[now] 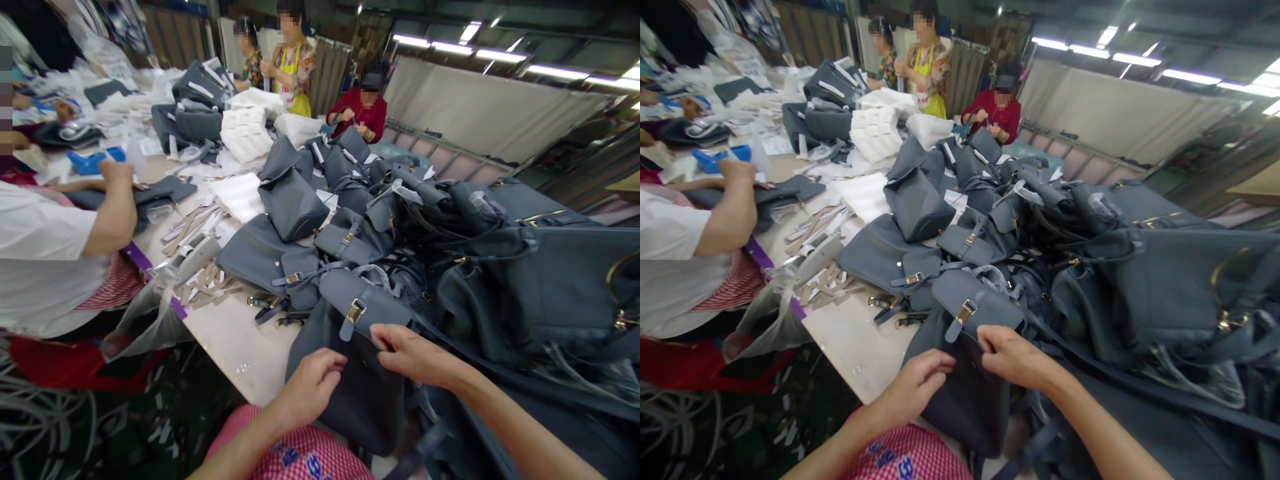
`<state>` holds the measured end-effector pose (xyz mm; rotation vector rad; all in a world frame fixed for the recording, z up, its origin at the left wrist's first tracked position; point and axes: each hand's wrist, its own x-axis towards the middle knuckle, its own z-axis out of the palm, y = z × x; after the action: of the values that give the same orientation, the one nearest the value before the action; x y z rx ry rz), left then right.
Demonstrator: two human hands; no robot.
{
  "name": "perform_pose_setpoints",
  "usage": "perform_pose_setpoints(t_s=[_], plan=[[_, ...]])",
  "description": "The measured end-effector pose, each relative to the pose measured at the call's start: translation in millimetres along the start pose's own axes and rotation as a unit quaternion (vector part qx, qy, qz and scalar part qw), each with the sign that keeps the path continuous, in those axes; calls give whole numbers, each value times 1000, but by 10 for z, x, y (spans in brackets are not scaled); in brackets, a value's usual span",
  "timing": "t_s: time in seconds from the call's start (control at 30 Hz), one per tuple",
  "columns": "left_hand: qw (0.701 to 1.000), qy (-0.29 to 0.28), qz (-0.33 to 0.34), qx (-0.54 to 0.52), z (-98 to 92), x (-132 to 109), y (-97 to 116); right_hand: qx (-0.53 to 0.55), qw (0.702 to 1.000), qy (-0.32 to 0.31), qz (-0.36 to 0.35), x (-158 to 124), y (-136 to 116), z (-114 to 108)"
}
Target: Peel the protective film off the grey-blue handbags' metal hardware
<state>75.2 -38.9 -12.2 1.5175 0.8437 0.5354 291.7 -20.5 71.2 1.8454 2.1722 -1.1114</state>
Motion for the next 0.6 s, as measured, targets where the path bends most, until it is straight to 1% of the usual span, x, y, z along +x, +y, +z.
perform_pose_setpoints(t_s=[0.1,0.17,0.3,0.47,0.6], plan=[[999,-17,-18,-40,62,83,6,72,997,-24,28,-37,144,-20],[999,-21,-19,-39,80,138,30,160,985,-49,46,-31,193,24],[999,-16,-31,-29,69,205,58,340,933,-70,90,19,262,169],[998,3,-52,-25,106,228,6,466,869,-96,138,38,335,223],[997,8,-68,-42,191,231,42,513,837,-77,175,59,307,237]])
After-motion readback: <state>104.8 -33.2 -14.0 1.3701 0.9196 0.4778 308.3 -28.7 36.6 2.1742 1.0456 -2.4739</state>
